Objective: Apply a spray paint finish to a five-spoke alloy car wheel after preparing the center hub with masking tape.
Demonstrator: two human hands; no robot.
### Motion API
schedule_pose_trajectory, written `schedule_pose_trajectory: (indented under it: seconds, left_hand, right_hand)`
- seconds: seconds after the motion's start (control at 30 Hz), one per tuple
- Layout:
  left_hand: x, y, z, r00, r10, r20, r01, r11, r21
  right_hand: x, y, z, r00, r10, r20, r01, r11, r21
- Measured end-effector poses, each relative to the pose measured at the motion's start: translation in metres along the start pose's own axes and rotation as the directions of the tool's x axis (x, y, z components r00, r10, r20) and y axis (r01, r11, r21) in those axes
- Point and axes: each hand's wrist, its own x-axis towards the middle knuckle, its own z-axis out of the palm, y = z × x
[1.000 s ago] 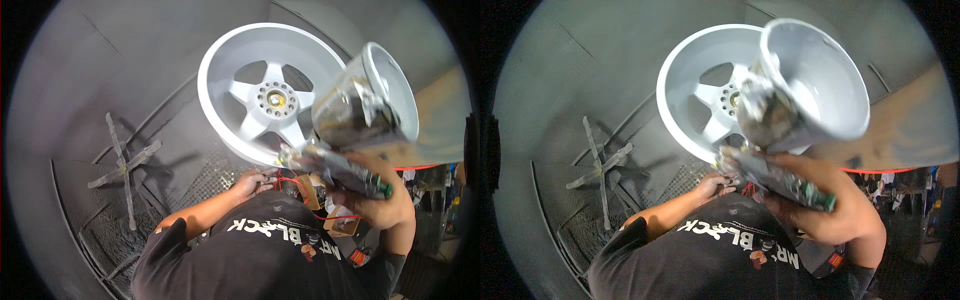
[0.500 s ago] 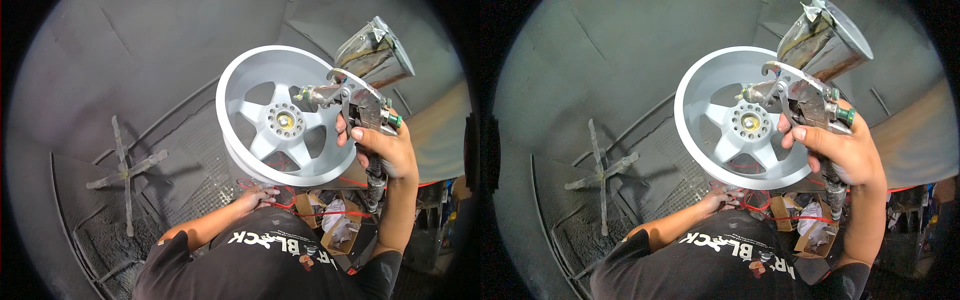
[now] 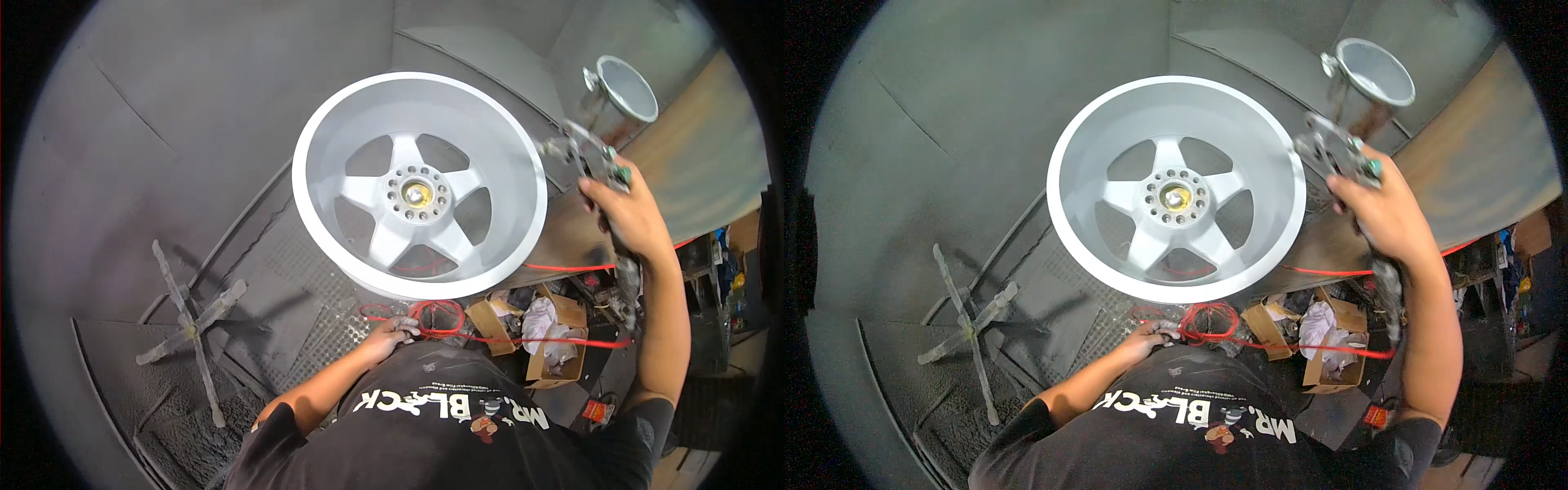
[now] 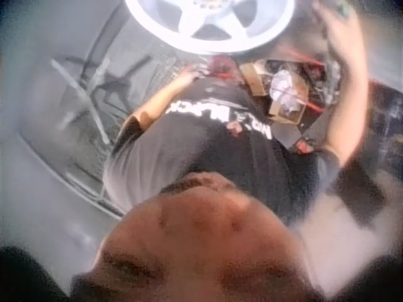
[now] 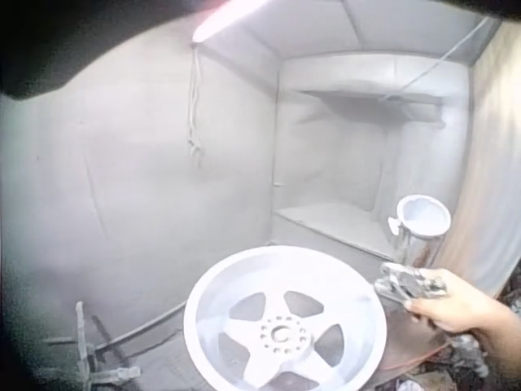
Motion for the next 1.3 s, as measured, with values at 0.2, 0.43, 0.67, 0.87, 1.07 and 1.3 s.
schedule_pose_trajectory:
  seconds: [0.2, 0.43, 0.67, 0.87, 1.07, 1.3]
  left_hand:
    - [-0.016, 0.03, 0.007, 0.981, -0.143, -0.132, 0.129, 0.986, -0.103]
    - [0.005, 0.04, 0.018, 0.986, -0.164, -0.035, 0.168, 0.97, 0.173]
    - [0.014, 0.021, 0.008, 0.999, -0.046, 0.002, 0.044, 0.971, 0.233]
    - [-0.002, 0.01, -0.009, 0.992, -0.103, -0.07, 0.109, 0.989, 0.099]
    - [-0.006, 0.019, -0.07, 0.944, -0.014, -0.33, -0.037, 0.988, -0.148]
    - [-0.005, 0.171, -0.124, 0.858, 0.172, -0.484, -0.33, 0.907, -0.263]
  right_hand:
    - [-0.054, 0.004, -0.016, 0.891, 0.366, 0.269, -0.381, 0.925, 0.001]
    - [-0.048, -0.026, 0.034, 0.828, 0.281, 0.485, -0.359, 0.93, 0.075]
    - [0.007, -0.033, 0.065, 0.936, -0.024, 0.351, -0.059, 0.973, 0.222]
    - [0.041, 0.002, 0.039, 0.982, -0.028, 0.185, 0.016, 0.998, 0.068]
    - [0.004, 0.022, 0.013, 0.962, 0.216, 0.169, -0.213, 0.976, -0.037]
    - [-0.05, 0.017, 0.015, 0.834, 0.349, 0.426, -0.417, 0.906, 0.075]
